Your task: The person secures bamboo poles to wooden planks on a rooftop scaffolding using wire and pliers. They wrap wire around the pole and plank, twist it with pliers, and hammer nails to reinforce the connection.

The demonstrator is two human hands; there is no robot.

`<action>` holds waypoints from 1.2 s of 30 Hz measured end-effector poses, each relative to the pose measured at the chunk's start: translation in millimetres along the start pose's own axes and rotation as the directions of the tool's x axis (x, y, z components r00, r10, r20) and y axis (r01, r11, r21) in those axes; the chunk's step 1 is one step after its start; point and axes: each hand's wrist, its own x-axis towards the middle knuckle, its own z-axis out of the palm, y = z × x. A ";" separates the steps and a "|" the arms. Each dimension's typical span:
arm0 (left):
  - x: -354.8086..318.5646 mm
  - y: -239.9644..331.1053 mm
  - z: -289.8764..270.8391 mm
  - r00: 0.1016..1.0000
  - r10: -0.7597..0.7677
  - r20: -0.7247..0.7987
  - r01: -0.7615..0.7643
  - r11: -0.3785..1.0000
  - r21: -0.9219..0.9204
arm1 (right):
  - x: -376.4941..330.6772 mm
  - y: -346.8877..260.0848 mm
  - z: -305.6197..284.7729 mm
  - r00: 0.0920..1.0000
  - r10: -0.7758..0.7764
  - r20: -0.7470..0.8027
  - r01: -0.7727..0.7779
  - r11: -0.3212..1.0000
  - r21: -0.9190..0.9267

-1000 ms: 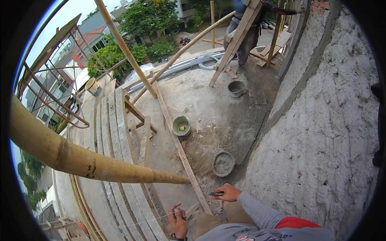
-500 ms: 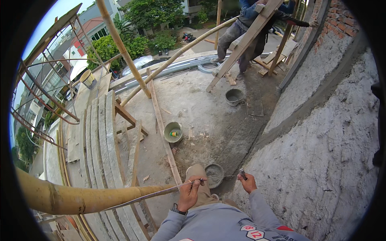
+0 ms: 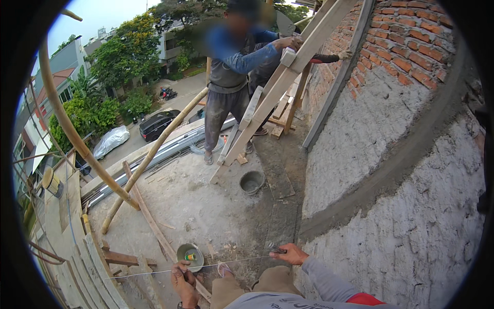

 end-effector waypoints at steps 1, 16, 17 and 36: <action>24.5 12.5 3.0 0.996 0.061 -0.059 -0.060 0.998 0.009 | 2.0 -19.7 -9.7 0.991 -0.017 0.129 0.027 0.997 -0.077; 242.8 126.9 44.3 0.981 0.006 -0.192 -0.026 0.994 -0.106 | 191.8 -139.2 44.1 0.934 -0.279 0.223 0.344 0.870 -0.353; 265.9 129.9 46.4 0.966 0.027 -0.255 -0.060 0.991 -0.122 | 211.8 -140.7 45.7 0.934 -0.312 0.171 0.354 0.871 -0.341; 687.4 182.6 103.6 0.890 0.191 -0.414 -0.222 0.975 -0.027 | 487.5 -267.9 -2.5 0.924 -0.372 -0.087 0.336 0.901 -0.275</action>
